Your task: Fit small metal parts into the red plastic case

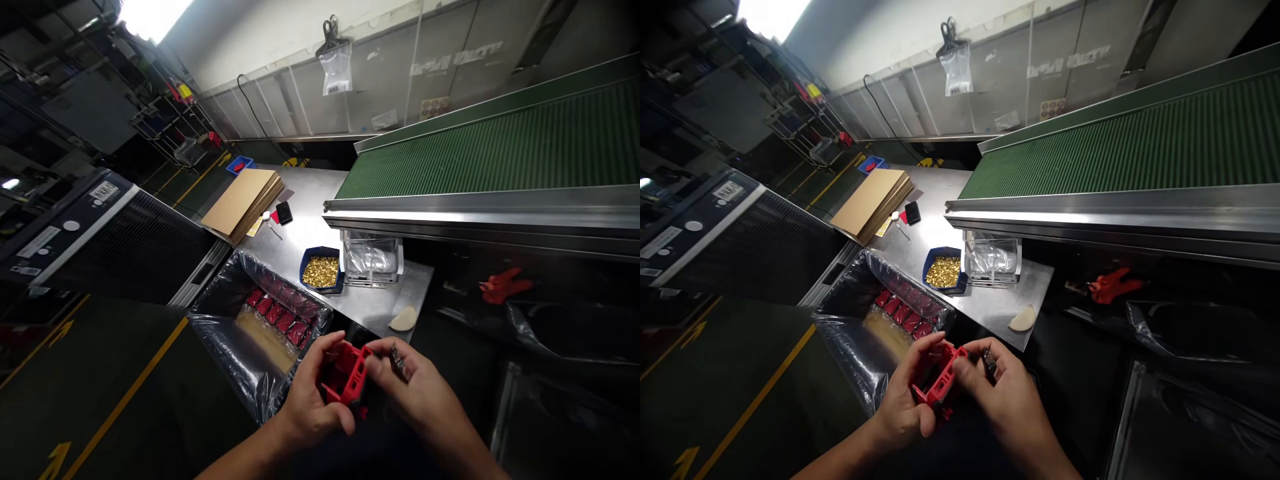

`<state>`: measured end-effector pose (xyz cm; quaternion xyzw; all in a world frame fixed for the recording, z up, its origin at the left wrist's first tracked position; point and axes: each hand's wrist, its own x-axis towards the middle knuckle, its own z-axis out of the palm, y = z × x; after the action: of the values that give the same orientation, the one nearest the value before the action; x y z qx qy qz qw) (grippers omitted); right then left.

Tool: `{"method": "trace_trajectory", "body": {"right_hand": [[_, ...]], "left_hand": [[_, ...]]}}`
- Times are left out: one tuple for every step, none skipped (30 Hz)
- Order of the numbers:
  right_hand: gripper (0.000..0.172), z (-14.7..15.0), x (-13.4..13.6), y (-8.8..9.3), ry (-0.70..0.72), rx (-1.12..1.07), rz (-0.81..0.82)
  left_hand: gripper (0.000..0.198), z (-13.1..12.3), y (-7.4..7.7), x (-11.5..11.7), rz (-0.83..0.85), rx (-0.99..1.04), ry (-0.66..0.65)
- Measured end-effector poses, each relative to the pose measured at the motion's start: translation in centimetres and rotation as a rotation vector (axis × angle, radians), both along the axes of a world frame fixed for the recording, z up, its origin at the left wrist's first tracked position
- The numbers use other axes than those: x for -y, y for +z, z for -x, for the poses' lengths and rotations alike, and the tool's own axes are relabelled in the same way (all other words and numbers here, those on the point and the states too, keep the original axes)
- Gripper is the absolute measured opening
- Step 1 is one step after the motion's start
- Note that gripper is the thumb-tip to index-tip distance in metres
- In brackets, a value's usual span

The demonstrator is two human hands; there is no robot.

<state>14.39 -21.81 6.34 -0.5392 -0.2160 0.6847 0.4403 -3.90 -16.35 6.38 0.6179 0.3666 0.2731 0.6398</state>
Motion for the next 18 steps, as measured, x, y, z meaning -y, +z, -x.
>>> {"method": "trace_trajectory", "body": {"right_hand": [[0.070,0.1,0.1,0.2,0.007,0.040,-0.032],[0.074,0.1,0.2,0.4,0.015,0.075,-0.062],[0.076,0.1,0.2,0.4,0.021,0.081,-0.081],[0.073,-0.1,0.1,0.2,0.035,0.049,-0.077],[0.068,-0.3,-0.1,-0.1,0.036,0.000,-0.051],[0.064,-0.6,-0.3,-0.5,0.007,-0.042,-0.010],[0.062,-0.9,-0.6,-1.0,-0.048,-0.073,0.036],[0.062,-1.3,-0.9,-1.5,-0.119,-0.090,0.080],[0.062,-1.6,-1.1,-2.0,-0.182,-0.097,0.117],[0.064,-1.8,-1.2,-2.4,-0.240,-0.097,0.139],[0.064,-2.0,-1.2,-2.7,-0.279,-0.107,0.146],[0.064,-2.1,-1.0,-3.0,-0.293,-0.136,0.142],[0.063,-2.1,-0.7,-3.2,-0.304,-0.170,0.135],[0.060,-2.1,-0.4,-3.4,-0.314,-0.199,0.128],[0.058,-2.0,-0.1,-3.6,-0.311,-0.211,0.122],[0.055,-1.9,0.3,-3.7,-0.293,-0.200,0.118],[0.054,-1.9,0.6,-3.9,-0.258,-0.167,0.114],[0.054,-1.9,0.9,-4.0,-0.216,-0.118,0.108]], "left_hand": [[0.102,0.0,0.0,0.0,-0.045,-0.013,-0.003],[0.102,0.0,0.0,0.0,-0.084,-0.021,-0.004],[0.103,0.0,0.0,-0.1,-0.110,-0.016,-0.006],[0.103,0.0,0.1,-0.1,-0.122,0.000,-0.010],[0.103,0.0,0.3,-0.1,-0.129,0.019,-0.018],[0.104,-0.1,0.4,-0.1,-0.135,0.033,-0.027],[0.104,-0.1,0.6,-0.1,-0.146,0.039,-0.041],[0.104,-0.1,0.8,-0.2,-0.161,0.035,-0.053],[0.104,-0.2,0.9,-0.2,-0.175,0.027,-0.064],[0.104,-0.2,0.9,-0.2,-0.182,0.021,-0.072],[0.104,-0.3,0.9,-0.1,-0.181,0.023,-0.080],[0.104,-0.3,0.9,-0.1,-0.175,0.028,-0.082],[0.105,-0.3,0.8,-0.1,-0.168,0.029,-0.085],[0.106,-0.4,0.7,-0.1,-0.166,0.028,-0.085],[0.108,-0.4,0.6,0.0,-0.167,0.023,-0.089],[0.109,-0.5,0.6,0.0,-0.173,0.017,-0.089],[0.110,-0.5,0.6,0.0,-0.184,0.005,-0.090],[0.109,-0.5,0.7,0.0,-0.205,-0.005,-0.091]]}}
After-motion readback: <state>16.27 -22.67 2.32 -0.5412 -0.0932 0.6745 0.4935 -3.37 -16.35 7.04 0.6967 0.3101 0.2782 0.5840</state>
